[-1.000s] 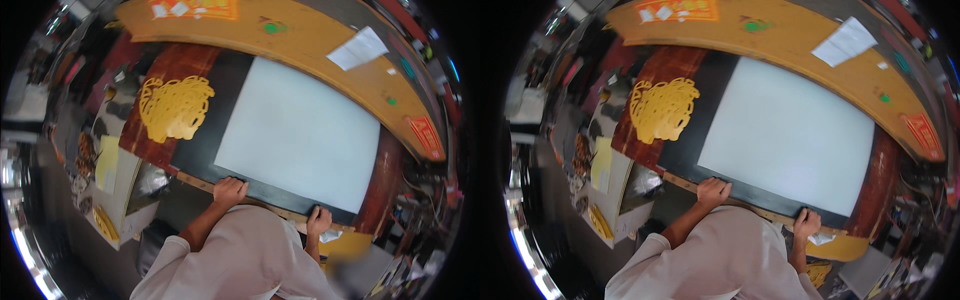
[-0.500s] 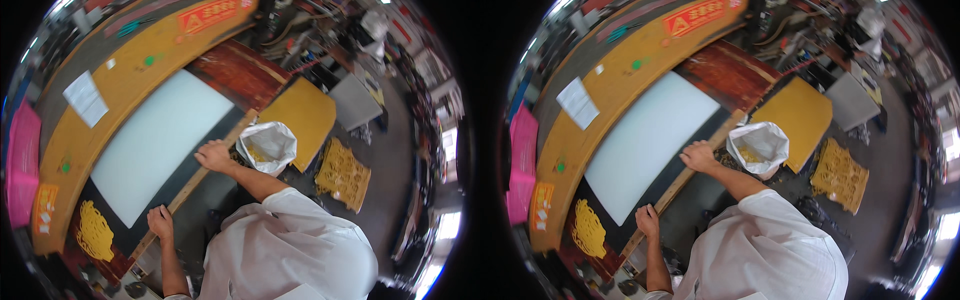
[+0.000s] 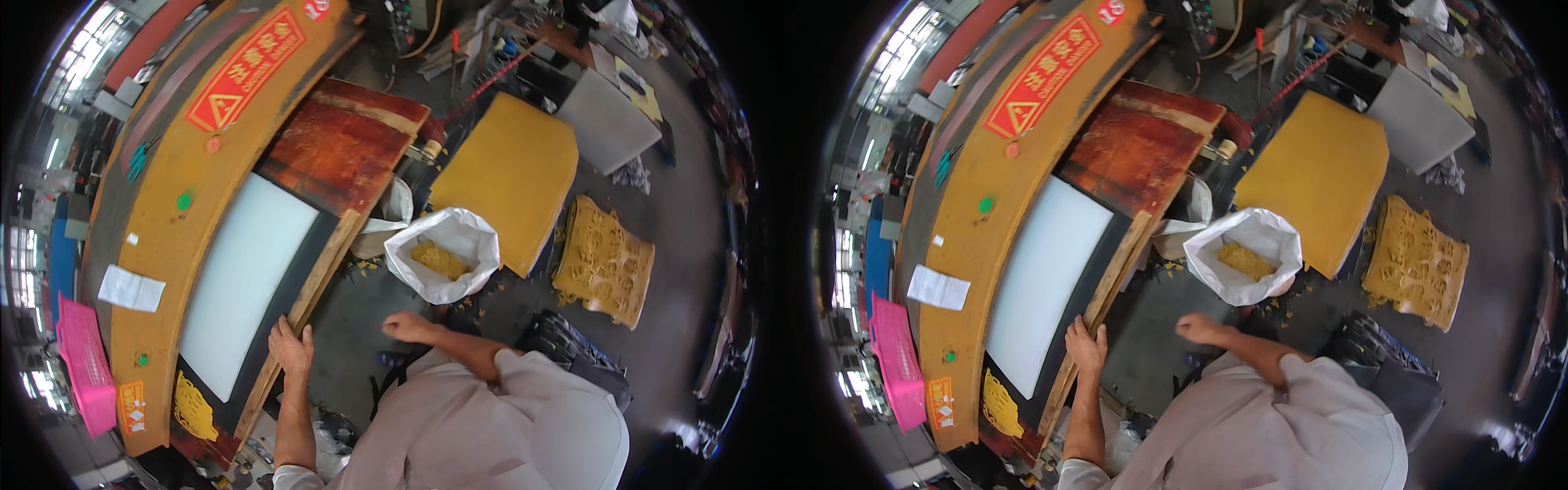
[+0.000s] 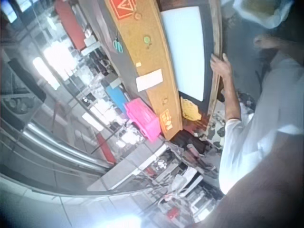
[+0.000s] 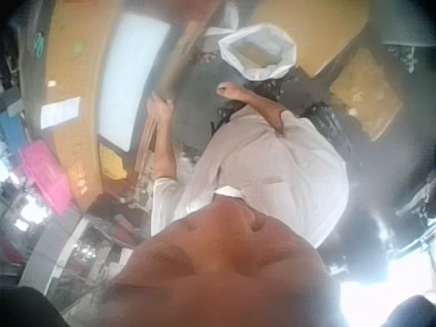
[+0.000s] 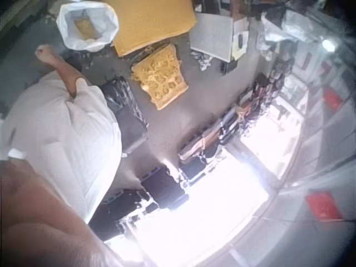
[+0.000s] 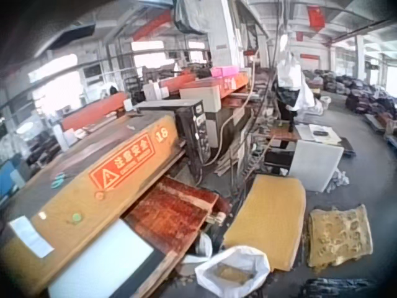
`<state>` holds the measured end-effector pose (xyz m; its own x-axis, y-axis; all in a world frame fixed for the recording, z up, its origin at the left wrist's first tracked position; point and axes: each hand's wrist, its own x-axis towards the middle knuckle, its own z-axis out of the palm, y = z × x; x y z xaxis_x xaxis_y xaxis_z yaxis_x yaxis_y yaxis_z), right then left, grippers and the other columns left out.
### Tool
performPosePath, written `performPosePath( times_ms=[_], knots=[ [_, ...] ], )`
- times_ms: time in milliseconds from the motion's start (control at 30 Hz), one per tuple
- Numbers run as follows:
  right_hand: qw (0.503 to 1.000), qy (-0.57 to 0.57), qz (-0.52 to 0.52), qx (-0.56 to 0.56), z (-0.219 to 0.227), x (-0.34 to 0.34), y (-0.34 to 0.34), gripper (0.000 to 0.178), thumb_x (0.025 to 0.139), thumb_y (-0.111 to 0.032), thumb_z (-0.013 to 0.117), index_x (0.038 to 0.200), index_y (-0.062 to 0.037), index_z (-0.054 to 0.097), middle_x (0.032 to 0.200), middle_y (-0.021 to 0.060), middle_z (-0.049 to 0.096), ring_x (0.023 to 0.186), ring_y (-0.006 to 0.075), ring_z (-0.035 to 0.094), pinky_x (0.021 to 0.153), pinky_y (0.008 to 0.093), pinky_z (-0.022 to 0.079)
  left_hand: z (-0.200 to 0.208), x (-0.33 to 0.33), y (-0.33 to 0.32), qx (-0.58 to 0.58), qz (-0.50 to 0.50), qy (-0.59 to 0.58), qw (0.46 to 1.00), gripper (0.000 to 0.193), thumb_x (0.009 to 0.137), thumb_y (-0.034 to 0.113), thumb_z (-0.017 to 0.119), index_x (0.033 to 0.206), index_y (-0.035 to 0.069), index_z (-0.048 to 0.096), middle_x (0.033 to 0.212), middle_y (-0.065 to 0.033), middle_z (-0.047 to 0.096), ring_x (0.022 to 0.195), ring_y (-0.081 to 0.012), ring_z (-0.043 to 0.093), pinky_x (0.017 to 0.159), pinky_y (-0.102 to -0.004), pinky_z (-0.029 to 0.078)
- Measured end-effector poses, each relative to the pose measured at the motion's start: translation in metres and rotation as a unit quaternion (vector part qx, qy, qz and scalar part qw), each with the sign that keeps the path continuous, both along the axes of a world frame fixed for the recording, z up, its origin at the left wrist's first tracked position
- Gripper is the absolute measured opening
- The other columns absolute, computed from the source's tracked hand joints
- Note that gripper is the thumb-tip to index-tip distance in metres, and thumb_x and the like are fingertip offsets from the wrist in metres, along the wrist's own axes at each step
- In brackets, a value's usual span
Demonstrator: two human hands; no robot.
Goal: The person removes excess vinyl from a yellow sheet using a weeding tool and scissors, then scrapes the surface and places the cutout on a nearby chair. They then handle a white sheet, aligning and smoothing it on the work surface.
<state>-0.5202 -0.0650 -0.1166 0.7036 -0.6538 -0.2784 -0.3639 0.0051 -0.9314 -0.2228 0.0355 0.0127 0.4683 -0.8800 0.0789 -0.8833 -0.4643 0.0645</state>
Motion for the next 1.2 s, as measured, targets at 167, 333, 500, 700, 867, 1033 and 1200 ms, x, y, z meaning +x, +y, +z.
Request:
performPosePath(
  times_ms=[167,333,500,700,867,1033,1200],
  knots=[
    [0.984,0.151,-0.066,-0.070,-0.070,-0.143,-0.057,0.029,0.096,-0.034,0.063,0.097,-0.0092,0.078,0.098,0.0174,0.077,0.093,0.0390,0.074,0.084,0.0462,0.059,-0.007,-0.027,-0.077,-0.065,-0.094,0.016,0.993,0.062,0.097,0.030,0.074,0.147,-0.003,0.054,0.132,-0.0279,0.059,0.117,-0.0493,0.055,0.101,-0.0572,0.046],
    [0.954,0.246,-0.146,-0.095,-0.115,-0.240,-0.097,0.025,0.094,-0.024,0.061,0.090,-0.0042,0.075,0.098,0.0220,0.075,0.091,0.0431,0.072,0.081,0.0529,0.059,-0.016,-0.034,-0.115,-0.071,-0.061,-0.038,0.995,0.051,0.090,0.032,0.080,0.132,0.007,0.067,0.117,-0.0170,0.065,0.110,-0.0411,0.059,0.094,-0.0544,0.048],
    [0.980,0.169,-0.104,0.017,-0.135,-0.236,-0.096,0.023,0.094,-0.023,0.065,0.079,-0.0058,0.069,0.070,0.0096,0.065,0.061,0.0241,0.062,0.057,0.0430,0.051,-0.014,-0.030,-0.115,-0.034,-0.036,-0.003,0.999,0.055,0.088,0.041,0.081,0.133,0.013,0.066,0.120,-0.0131,0.060,0.111,-0.0375,0.057,0.093,-0.0538,0.045],
    [0.955,0.086,-0.071,0.276,-0.080,-0.101,-0.074,0.009,0.094,-0.005,0.062,0.092,-0.0048,0.071,0.071,0.0017,0.061,0.056,0.0105,0.056,0.048,0.0252,0.043,-0.006,-0.040,-0.104,-0.108,-0.007,0.053,0.993,0.054,0.088,0.031,0.079,0.135,0.009,0.064,0.127,-0.0156,0.061,0.119,-0.0380,0.058,0.100,-0.0538,0.047],
    [0.980,0.032,0.113,0.159,-0.028,0.027,-0.096,0.011,0.098,-0.005,0.063,0.098,-0.0042,0.073,0.075,-0.0015,0.063,0.059,0.0075,0.053,0.053,0.0233,0.041,-0.014,-0.077,-0.022,-0.278,0.025,0.137,0.950,0.052,0.091,0.022,0.075,0.138,0.007,0.062,0.131,-0.0165,0.062,0.126,-0.0395,0.057,0.110,-0.0526,0.046],
    [0.987,-0.086,0.125,0.062,0.036,0.131,-0.104,0.014,0.105,-0.014,0.065,0.108,-0.0028,0.072,0.078,-0.0028,0.062,0.065,0.0050,0.052,0.056,0.0229,0.040,-0.055,-0.060,0.139,-0.187,0.295,0.338,0.874,0.044,0.098,0.026,0.068,0.139,0.010,0.064,0.135,-0.0194,0.063,0.126,-0.0428,0.061,0.106,-0.0493,0.051],
    [0.979,-0.116,0.123,-0.116,0.091,0.232,-0.025,0.020,0.105,-0.012,0.065,0.115,0.0035,0.073,0.099,0.0038,0.069,0.093,0.0123,0.063,0.085,0.0275,0.051,-0.118,-0.017,0.321,-0.207,0.476,0.300,0.801,0.033,0.100,0.028,0.060,0.118,0.006,0.075,0.121,-0.0220,0.074,0.114,-0.0427,0.070,0.101,-0.0485,0.056]
  ],
)
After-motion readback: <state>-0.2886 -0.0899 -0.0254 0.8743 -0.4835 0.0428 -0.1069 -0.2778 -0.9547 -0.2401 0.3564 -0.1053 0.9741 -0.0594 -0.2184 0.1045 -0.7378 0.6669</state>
